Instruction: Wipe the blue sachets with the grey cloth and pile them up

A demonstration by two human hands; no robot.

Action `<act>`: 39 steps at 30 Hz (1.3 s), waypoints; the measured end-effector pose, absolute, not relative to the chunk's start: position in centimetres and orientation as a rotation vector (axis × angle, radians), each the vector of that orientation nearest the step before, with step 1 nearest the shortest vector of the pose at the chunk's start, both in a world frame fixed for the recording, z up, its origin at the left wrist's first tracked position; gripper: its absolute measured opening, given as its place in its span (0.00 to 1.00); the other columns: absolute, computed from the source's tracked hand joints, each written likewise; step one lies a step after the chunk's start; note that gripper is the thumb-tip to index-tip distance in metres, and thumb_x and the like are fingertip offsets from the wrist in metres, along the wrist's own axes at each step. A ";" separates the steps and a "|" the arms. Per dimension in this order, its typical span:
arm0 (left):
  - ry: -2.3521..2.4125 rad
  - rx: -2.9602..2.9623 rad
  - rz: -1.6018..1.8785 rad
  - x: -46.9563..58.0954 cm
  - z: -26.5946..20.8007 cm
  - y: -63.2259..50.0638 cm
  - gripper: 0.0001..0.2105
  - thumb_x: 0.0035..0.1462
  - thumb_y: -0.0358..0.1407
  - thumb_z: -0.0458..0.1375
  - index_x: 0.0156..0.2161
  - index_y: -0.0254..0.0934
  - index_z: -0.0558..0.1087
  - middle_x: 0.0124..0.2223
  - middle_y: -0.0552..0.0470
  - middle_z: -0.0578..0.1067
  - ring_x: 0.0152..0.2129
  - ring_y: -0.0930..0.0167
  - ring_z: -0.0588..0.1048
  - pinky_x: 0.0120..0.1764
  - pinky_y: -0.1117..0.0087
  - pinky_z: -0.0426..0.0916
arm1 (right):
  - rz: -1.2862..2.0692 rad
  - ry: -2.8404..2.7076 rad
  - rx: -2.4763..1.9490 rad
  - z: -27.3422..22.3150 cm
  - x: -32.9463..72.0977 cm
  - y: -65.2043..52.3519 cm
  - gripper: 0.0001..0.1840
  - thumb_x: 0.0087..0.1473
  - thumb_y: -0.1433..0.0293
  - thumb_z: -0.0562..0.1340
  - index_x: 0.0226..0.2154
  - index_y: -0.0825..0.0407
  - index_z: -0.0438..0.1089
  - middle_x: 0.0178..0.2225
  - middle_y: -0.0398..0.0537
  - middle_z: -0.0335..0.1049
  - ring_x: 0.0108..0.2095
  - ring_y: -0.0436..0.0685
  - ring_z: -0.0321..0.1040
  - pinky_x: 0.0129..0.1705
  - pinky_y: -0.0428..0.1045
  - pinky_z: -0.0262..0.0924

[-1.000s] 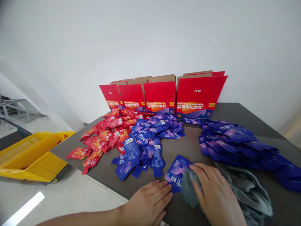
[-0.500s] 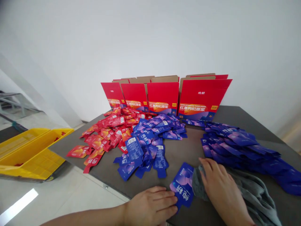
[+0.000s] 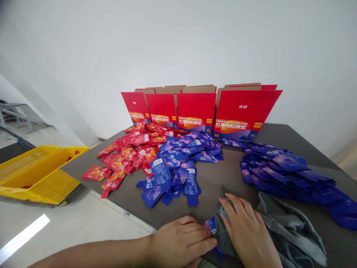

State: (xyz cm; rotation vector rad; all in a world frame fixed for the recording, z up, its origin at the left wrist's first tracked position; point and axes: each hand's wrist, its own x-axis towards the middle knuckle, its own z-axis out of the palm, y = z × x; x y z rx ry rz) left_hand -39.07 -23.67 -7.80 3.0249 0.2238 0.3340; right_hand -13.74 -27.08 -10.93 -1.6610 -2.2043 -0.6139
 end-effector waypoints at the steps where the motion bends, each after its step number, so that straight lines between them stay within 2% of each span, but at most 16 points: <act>1: 0.227 3.021 0.342 -39.1 -7.9 -23.7 0.21 0.69 0.38 0.50 0.63 0.30 0.61 0.56 0.44 0.75 0.54 0.68 0.73 0.56 0.67 0.64 | -0.607 -2.187 -1.685 -11.2 -12.8 -27.0 0.19 0.64 0.65 0.54 0.54 0.51 0.66 0.54 0.56 0.70 0.52 0.66 0.67 0.45 0.60 0.66; 5: 0.210 3.029 0.353 -39.2 -8.0 -23.5 0.19 0.69 0.38 0.49 0.61 0.31 0.63 0.57 0.44 0.75 0.54 0.68 0.72 0.57 0.67 0.63 | -0.611 -2.145 -1.741 -12.1 -9.5 -26.7 0.20 0.65 0.63 0.52 0.55 0.52 0.66 0.54 0.57 0.70 0.51 0.67 0.68 0.44 0.61 0.67; 8: 0.207 3.031 0.343 -39.0 -8.1 -23.6 0.20 0.69 0.39 0.50 0.62 0.31 0.63 0.56 0.44 0.75 0.52 0.67 0.73 0.57 0.66 0.62 | -0.573 -2.163 -1.753 -12.4 -7.5 -26.7 0.20 0.64 0.65 0.50 0.55 0.53 0.66 0.53 0.57 0.70 0.50 0.67 0.68 0.47 0.62 0.67; 12: 0.268 3.060 0.308 -38.4 -8.4 -23.9 0.18 0.69 0.40 0.51 0.58 0.31 0.66 0.50 0.45 0.76 0.46 0.67 0.74 0.51 0.66 0.65 | -0.513 -2.071 -1.800 -11.8 -6.5 -27.5 0.23 0.65 0.60 0.48 0.54 0.55 0.65 0.49 0.58 0.71 0.48 0.67 0.69 0.51 0.64 0.65; 14: 0.312 3.074 0.334 -38.0 -8.5 -24.1 0.16 0.70 0.41 0.49 0.55 0.33 0.68 0.52 0.46 0.75 0.44 0.68 0.74 0.48 0.66 0.66 | -0.447 -2.040 -1.789 -11.2 -7.5 -28.3 0.26 0.65 0.55 0.50 0.57 0.53 0.63 0.51 0.57 0.70 0.51 0.66 0.68 0.54 0.63 0.64; 16: 0.359 3.078 0.374 -37.7 -8.7 -24.3 0.16 0.71 0.43 0.48 0.53 0.34 0.69 0.58 0.45 0.72 0.47 0.67 0.73 0.49 0.65 0.66 | -0.407 -2.064 -1.743 -10.8 -9.4 -29.3 0.29 0.64 0.53 0.52 0.61 0.50 0.59 0.55 0.56 0.69 0.54 0.65 0.67 0.55 0.62 0.64; 19: 0.409 3.058 0.385 -37.3 -8.7 -24.3 0.21 0.70 0.50 0.50 0.52 0.32 0.69 0.61 0.42 0.69 0.53 0.63 0.71 0.52 0.63 0.65 | -0.464 -2.119 -1.682 -10.8 -11.9 -30.3 0.33 0.62 0.50 0.55 0.64 0.46 0.57 0.59 0.54 0.67 0.56 0.66 0.66 0.52 0.62 0.65; 24: 0.383 3.034 0.327 -36.9 -8.0 -23.9 0.24 0.70 0.51 0.49 0.54 0.30 0.67 0.55 0.41 0.74 0.48 0.65 0.74 0.51 0.62 0.66 | -0.454 -2.133 -1.696 -12.0 -12.0 -30.4 0.30 0.62 0.50 0.54 0.63 0.45 0.59 0.60 0.54 0.66 0.56 0.66 0.67 0.52 0.61 0.66; 27: 0.342 3.052 0.309 -37.1 -7.9 -23.6 0.26 0.69 0.54 0.49 0.56 0.30 0.67 0.57 0.39 0.74 0.50 0.64 0.74 0.53 0.62 0.65 | -0.436 -2.097 -1.732 -12.4 -11.5 -30.0 0.28 0.64 0.51 0.51 0.62 0.44 0.60 0.58 0.53 0.68 0.54 0.65 0.68 0.50 0.61 0.66; 31: 0.333 3.059 0.375 -37.4 -8.3 -23.6 0.26 0.69 0.53 0.50 0.55 0.30 0.68 0.60 0.42 0.72 0.51 0.64 0.73 0.54 0.63 0.65 | -0.432 -2.054 -1.759 -12.2 -11.5 -29.9 0.29 0.65 0.50 0.48 0.61 0.44 0.60 0.57 0.53 0.67 0.53 0.65 0.67 0.50 0.62 0.67; 36: 0.336 3.036 0.405 -37.6 -8.2 -23.6 0.24 0.70 0.52 0.50 0.54 0.31 0.69 0.60 0.43 0.73 0.51 0.65 0.73 0.52 0.64 0.67 | -0.481 -2.010 -1.885 -12.0 -10.1 -30.1 0.29 0.65 0.49 0.47 0.61 0.44 0.62 0.62 0.55 0.61 0.56 0.70 0.64 0.47 0.65 0.66; 39: 0.346 3.031 0.401 -37.7 -8.0 -23.8 0.22 0.70 0.49 0.50 0.55 0.32 0.68 0.60 0.45 0.72 0.52 0.65 0.73 0.52 0.65 0.68 | -0.463 -1.995 -1.934 -12.6 -8.2 -30.2 0.31 0.64 0.49 0.46 0.61 0.45 0.61 0.59 0.57 0.63 0.54 0.71 0.65 0.47 0.66 0.66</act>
